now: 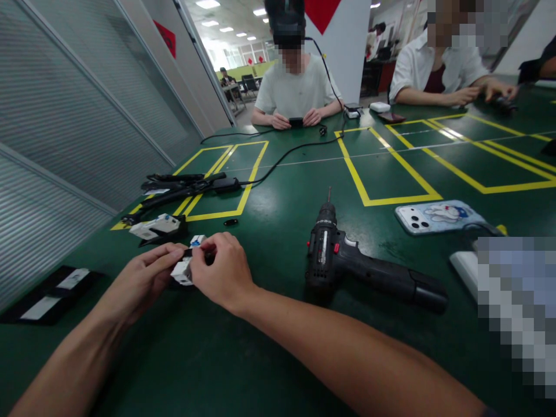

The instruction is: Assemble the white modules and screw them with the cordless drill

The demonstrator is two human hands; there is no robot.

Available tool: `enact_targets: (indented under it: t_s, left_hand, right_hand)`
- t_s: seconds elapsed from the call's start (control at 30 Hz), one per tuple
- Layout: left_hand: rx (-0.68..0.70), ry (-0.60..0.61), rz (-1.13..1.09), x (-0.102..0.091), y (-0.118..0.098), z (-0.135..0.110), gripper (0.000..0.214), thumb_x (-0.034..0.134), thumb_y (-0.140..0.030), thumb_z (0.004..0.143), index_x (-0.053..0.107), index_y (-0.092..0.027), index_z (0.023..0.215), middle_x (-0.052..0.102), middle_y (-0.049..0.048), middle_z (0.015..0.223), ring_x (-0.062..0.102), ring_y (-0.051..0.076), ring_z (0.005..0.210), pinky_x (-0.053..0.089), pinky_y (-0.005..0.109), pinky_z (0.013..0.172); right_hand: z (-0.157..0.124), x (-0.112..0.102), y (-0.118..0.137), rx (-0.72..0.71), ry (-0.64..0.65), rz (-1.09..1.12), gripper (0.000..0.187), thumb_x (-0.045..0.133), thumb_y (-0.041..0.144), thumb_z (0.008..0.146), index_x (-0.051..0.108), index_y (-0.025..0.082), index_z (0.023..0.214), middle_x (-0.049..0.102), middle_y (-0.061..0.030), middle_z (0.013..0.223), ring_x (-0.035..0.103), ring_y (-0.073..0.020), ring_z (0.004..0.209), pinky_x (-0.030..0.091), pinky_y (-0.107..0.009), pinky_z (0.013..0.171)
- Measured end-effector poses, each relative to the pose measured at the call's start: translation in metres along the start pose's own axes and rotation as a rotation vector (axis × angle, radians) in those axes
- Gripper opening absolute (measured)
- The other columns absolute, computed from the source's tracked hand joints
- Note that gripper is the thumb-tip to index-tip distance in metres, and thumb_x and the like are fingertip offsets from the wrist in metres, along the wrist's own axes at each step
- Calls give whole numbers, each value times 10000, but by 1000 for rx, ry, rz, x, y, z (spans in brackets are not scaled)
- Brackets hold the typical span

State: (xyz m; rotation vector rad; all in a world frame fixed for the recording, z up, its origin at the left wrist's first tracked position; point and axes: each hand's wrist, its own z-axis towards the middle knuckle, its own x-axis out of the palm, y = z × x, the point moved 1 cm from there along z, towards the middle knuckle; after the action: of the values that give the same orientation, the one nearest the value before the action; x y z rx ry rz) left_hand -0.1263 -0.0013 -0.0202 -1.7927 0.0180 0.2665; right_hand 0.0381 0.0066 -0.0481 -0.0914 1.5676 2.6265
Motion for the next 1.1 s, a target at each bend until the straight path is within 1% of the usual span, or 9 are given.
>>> enact_targets:
  t_s: [0.17,0.23,0.33,0.43,0.5,0.6,0.73,0.9,1.1]
  left_hand:
    - [0,-3,-5,8,-4,-3,184,703,-266,676,616,-156,795,620,-4,835,564,99,678,472,153,562]
    - [9,-19,-6,13,-7,-5,214,708,-263,661,615,-158,823,634,5,859,578,106,680,475,161,563]
    - [-3,-44,-19,17,-8,-7,340,722,-257,631,610,-193,945,647,-2,870,595,112,657,475,174,541]
    - [-38,-33,1,19,-7,-9,447,696,-286,663,576,-233,1091,651,3,962,617,135,745,495,194,598]
    - [-71,24,17,20,-4,-9,423,650,-346,711,577,-215,1106,649,23,1009,614,157,801,503,219,661]
    - [-111,82,55,22,2,-10,425,572,-437,764,571,-206,1122,647,34,1002,600,175,778,496,239,640]
    - [-48,85,83,19,10,-9,469,539,-451,784,500,-276,1217,618,18,1065,581,180,813,480,226,635]
    - [-28,103,20,17,11,-13,489,565,-439,758,488,-309,1224,605,22,1087,589,198,825,492,238,635]
    - [-43,140,-210,32,3,-25,420,677,-394,673,577,-288,1067,662,3,884,624,179,718,526,235,607]
  right_hand:
    - [-2,0,4,79,-15,7,241,766,56,813,539,136,814,439,-17,872,460,-196,866,436,-253,750]
    - [-3,0,8,159,-68,-2,245,770,65,789,538,137,828,430,-40,923,450,-214,904,443,-284,793]
    - [-5,0,13,292,-149,-71,362,799,140,759,527,105,995,417,-100,1013,410,-273,982,426,-380,866]
    - [-5,-1,15,349,-34,-112,422,754,218,829,506,49,1126,447,-136,996,420,-320,963,420,-470,859]
    - [-5,-2,15,341,67,-93,311,693,211,891,531,66,1114,475,-115,939,463,-309,895,445,-476,819]
    - [-6,-3,14,350,90,-40,220,659,170,928,545,114,1107,471,-77,944,488,-266,864,465,-433,819]
    - [-10,-3,14,345,95,51,257,637,95,937,519,142,1160,434,-60,1021,485,-223,904,459,-374,867]
    - [-16,-5,17,212,45,74,293,638,68,917,506,158,1164,403,-58,1037,494,-197,870,465,-304,859]
    - [-16,-7,19,96,16,51,325,670,65,887,514,179,1148,390,-38,1057,490,-167,869,461,-238,848]
